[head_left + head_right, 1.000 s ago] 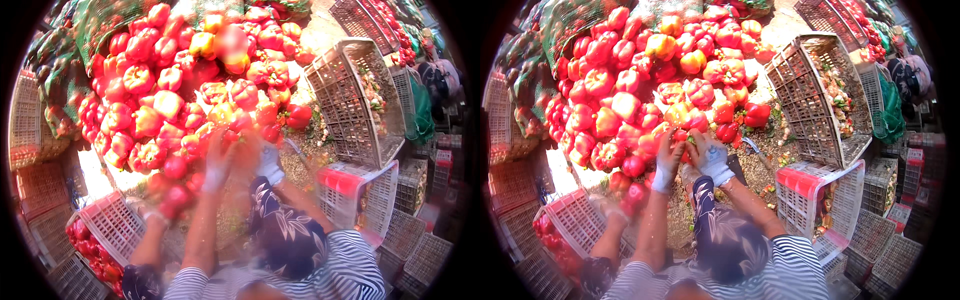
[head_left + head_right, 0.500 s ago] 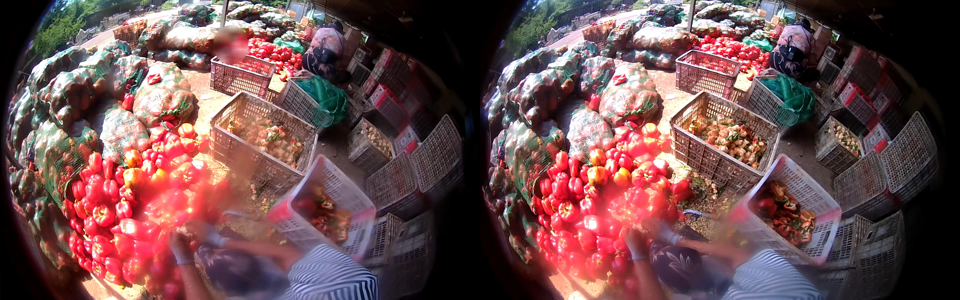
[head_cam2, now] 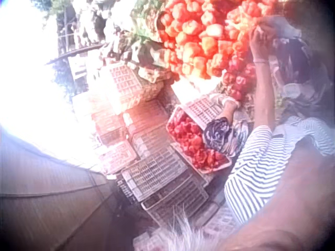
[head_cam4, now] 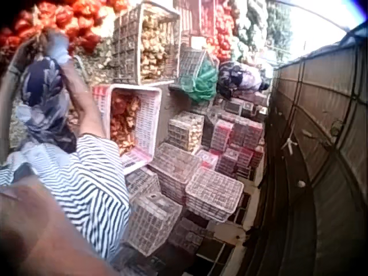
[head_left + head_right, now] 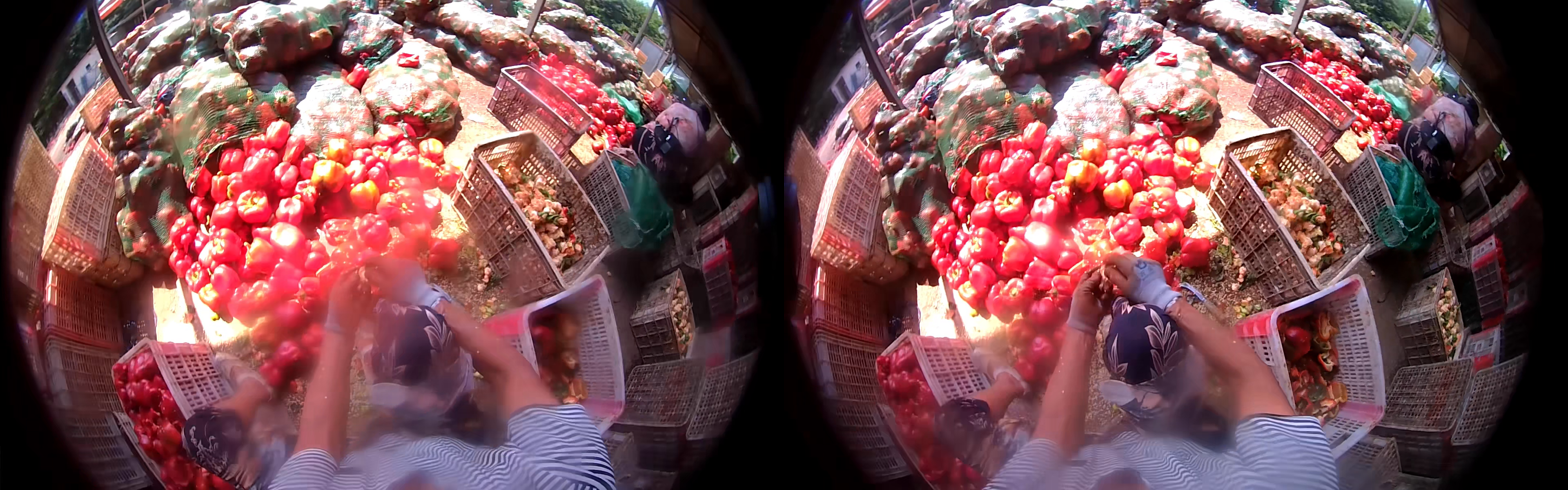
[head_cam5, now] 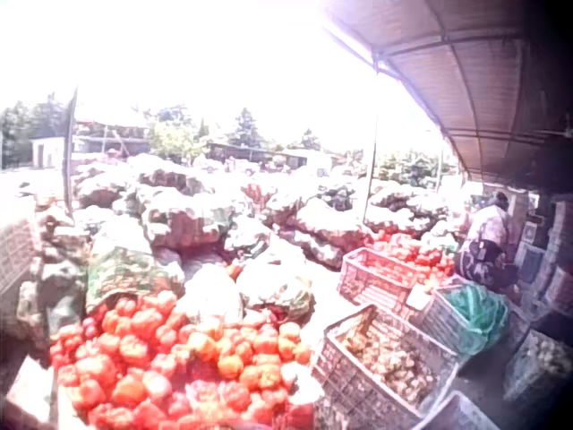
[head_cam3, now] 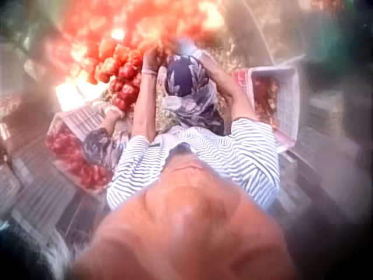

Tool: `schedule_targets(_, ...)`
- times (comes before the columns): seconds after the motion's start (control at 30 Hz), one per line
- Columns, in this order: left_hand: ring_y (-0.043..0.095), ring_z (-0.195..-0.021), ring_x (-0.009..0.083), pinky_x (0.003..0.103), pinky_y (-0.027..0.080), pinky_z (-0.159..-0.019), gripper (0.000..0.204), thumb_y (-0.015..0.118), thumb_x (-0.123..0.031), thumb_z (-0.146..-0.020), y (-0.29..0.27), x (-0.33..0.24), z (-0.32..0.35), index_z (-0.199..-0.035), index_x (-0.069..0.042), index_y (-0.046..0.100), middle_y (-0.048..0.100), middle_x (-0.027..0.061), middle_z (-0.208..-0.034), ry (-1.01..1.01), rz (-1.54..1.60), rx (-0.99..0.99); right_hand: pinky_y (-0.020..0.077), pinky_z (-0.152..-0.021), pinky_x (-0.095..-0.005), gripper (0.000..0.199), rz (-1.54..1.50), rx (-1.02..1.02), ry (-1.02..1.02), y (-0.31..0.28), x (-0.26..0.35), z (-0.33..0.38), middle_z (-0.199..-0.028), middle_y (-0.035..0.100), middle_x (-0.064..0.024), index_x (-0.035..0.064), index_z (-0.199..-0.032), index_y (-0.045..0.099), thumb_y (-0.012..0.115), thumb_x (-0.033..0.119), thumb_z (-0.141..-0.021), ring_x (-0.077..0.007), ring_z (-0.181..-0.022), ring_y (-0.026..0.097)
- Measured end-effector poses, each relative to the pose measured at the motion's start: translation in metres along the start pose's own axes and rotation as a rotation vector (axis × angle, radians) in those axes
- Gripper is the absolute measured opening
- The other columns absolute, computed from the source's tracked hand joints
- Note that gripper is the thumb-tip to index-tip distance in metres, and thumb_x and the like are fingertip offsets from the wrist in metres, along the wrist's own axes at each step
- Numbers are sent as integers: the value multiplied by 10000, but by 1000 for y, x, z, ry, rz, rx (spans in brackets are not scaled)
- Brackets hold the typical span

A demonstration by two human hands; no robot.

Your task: The person picks up bell peppers from a pile on the ground and places them into plastic crates.

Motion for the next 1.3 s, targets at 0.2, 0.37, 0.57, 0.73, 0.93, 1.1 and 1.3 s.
schedule_targets(0.2, 577, -705, 103, 216, 466, -601, 181, 565, -177, -1020, 0, -114, 72, -1148, -54, 599, 638, 38, -909, 287, -173, -88, 547, -766, -352, 262, -215, -360, 52, -99, 27, 0, -978, 691, -143, 82, -1211, 627, 611, 172, -965, -266, -873, 693)
schedule_targets(0.37, 559, -631, 87, 217, 408, -537, 138, 576, -127, -995, -55, -327, 217, -1068, -40, 656, 677, 31, -883, 823, -811, -517, 530, -892, -335, 357, 241, -716, 79, -241, -71, 25, -1236, 645, -147, 76, -1365, 545, 529, 207, -1033, -242, -1059, 660)
schedule_targets(0.57, 677, -897, 226, 345, 517, -823, 212, 587, -189, -958, -183, -436, 428, -1083, -59, 698, 716, 110, -968, 995, -1651, -1514, 413, -1053, -459, 640, 1076, 27, 785, -314, -304, 69, -1414, 536, -219, 124, -1507, 393, 448, 477, -977, -394, -1269, 533)
schedule_targets(0.73, 650, -936, 415, 496, 514, -797, 275, 557, -297, -950, -284, -377, 541, -1128, -121, 671, 660, 213, -1061, 382, -1977, -2011, 483, -961, -430, 493, 433, 333, 347, -176, -159, -15, -1309, 615, -199, 81, -1356, 538, 584, 320, -927, -367, -1179, 604)
schedule_targets(0.93, 541, -1234, 409, 509, 472, -991, 454, 373, -455, -1035, -350, -302, 507, -1390, -233, 546, 536, 141, -1417, 7, -2078, -1842, 480, -943, -450, 503, 450, 841, -36, -9, 47, -57, -1255, 603, -209, 138, -1334, 537, 655, 349, -893, -369, -1150, 599)
schedule_targets(1.1, 560, -1198, 398, 517, 474, -969, 407, 417, -420, -1032, -349, -294, 514, -1342, -221, 590, 568, 128, -1371, 262, -2183, -1904, 479, -939, -482, 511, 355, 1115, -122, 156, 63, -27, -1176, 651, -220, 68, -1240, 560, 568, 451, -901, -377, -1135, 616)
schedule_targets(1.3, 558, -1208, 390, 512, 441, -1015, 365, 447, -348, -1036, -348, -288, 523, -1320, -183, 606, 575, 139, -1358, 359, -2190, -1898, 510, -864, -490, 476, 176, 528, -59, 233, 71, -48, -1097, 651, -183, 97, -1250, 566, 641, 382, -876, -379, -1026, 638)
Point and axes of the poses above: each hand's wrist, its own z-axis away from the middle knuckle, its own y-axis out of the palm, x = y × z, the point moved 4 cm from there along -z, towards the middle knuckle
